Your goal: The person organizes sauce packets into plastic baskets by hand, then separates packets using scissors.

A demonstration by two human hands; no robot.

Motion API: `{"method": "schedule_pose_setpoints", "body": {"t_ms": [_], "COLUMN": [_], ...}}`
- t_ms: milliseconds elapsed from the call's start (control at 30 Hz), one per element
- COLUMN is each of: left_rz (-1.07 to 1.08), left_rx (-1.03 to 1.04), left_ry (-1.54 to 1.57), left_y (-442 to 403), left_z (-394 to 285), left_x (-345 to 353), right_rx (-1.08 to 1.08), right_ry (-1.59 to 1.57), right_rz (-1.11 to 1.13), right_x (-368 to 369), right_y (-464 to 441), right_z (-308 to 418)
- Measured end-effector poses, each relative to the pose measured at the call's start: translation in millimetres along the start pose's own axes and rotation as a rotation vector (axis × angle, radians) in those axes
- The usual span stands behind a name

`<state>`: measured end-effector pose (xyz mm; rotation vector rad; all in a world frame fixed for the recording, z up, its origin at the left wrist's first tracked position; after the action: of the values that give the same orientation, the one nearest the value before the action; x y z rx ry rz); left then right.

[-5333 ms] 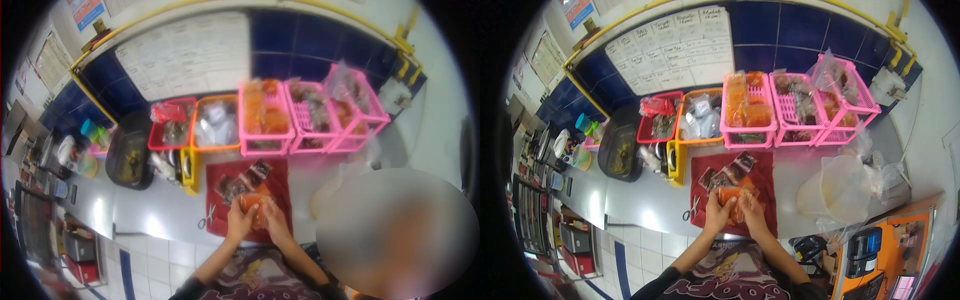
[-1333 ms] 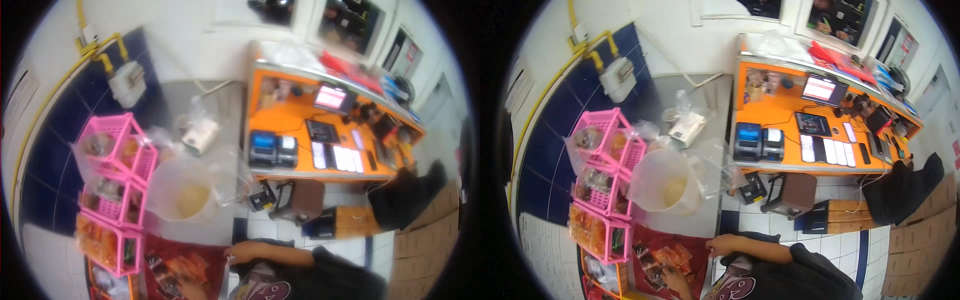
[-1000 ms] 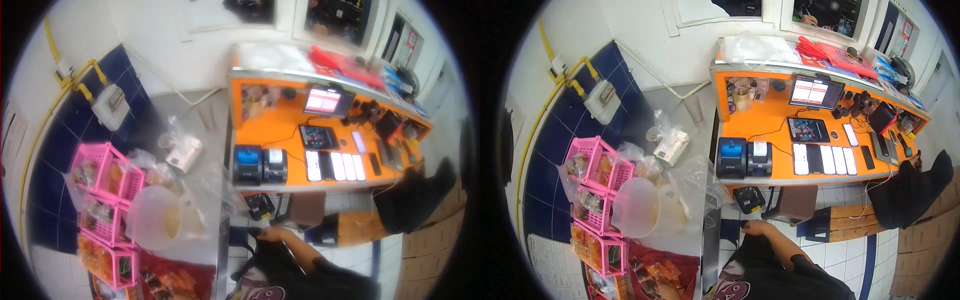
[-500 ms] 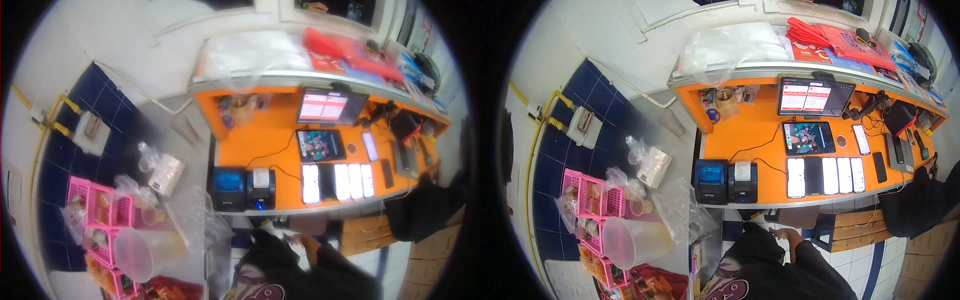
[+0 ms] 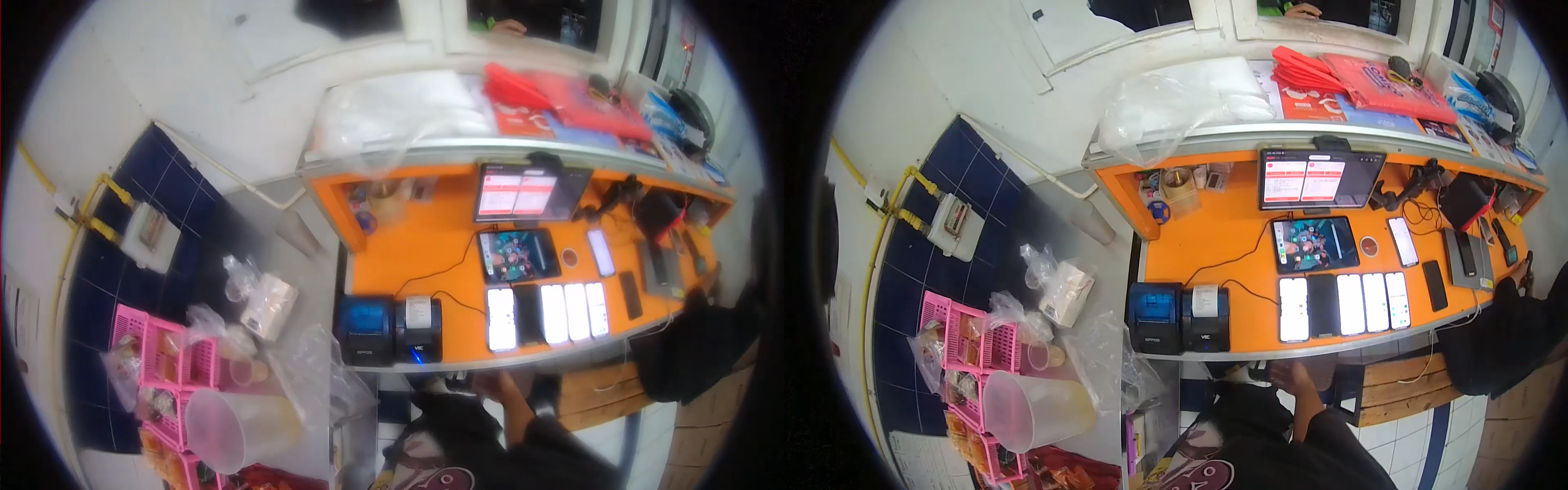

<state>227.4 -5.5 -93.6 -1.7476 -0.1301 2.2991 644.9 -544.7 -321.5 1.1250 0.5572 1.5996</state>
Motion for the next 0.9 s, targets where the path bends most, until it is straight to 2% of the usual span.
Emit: {"method": "schedule_pose_setpoints", "body": {"t_ms": [33, 67, 133, 167, 300, 500, 633, 667, 700, 833, 900], "left_rz": [-0.001, 0.002, 0.002, 0.003, 0.013, 0.041, 0.075, 0.076, 0.223, 0.144, 0.192], "left_rx": [-0.009, -0.013, -0.03, -0.035, -0.083, -0.142, -0.193, -0.127, -0.172, -0.376, -0.37], "left_ry": [0.003, 0.009, 0.02, 0.026, 0.046, 0.117, 0.181, 0.056, 0.075, 0.078, 0.066], "left_y": [0.1, -1.6, -2.4, -1.2, 2.0, 6.8, -0.9, -4.3, -5.3, 0.1, -0.2], "left_z": [-1.4, -1.0, 0.9, 0.5, 7.2, 45.0, 73.9, 79.7, 70.7, 66.6, 74.3], "left_x": [-1.3, -0.4, 3.3, 4.7, 9.5, 23.2, 44.8, 56.7, 42.1, 39.4, 40.9], "right_rx": [-0.151, -0.152, -0.299, -0.277, -0.361, -0.471, -0.464, -0.465, -0.468, -0.461, -0.458], "right_ry": [-0.63, -0.623, -0.966, -0.95, -1.118, -1.22, -1.233, -1.234, -1.234, -1.219, -1.212], "right_rz": [0.227, 0.232, -0.064, -0.278, -0.177, -0.268, -0.298, -0.3, -0.306, -0.318, -0.329], "right_x": [-14.5, 2.9, 53.6, 87.5, 79.1, 92.9, 116.7, 121.3, 120.6, 119.8, 120.5], "right_y": [-16.6, -1.5, 51.8, 84.9, 62.7, 36.2, 30.6, 31.4, 31.1, 27.5, 31.4], "right_z": [-6.4, 10.3, 52.0, 76.8, 64.4, 85.6, 96.5, 99.1, 100.5, 101.8, 101.9]}}
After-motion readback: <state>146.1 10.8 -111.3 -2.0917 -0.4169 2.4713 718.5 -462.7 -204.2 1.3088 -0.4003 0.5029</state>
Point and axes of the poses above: each hand's wrist, its own y-axis away from the middle knuckle, its own x-axis out of the palm, z = x × y, the point moved 1 cm from there along -y, towards the middle knuckle, and after that the axes turned 10 degrees about -z, right-handed, at the moved point
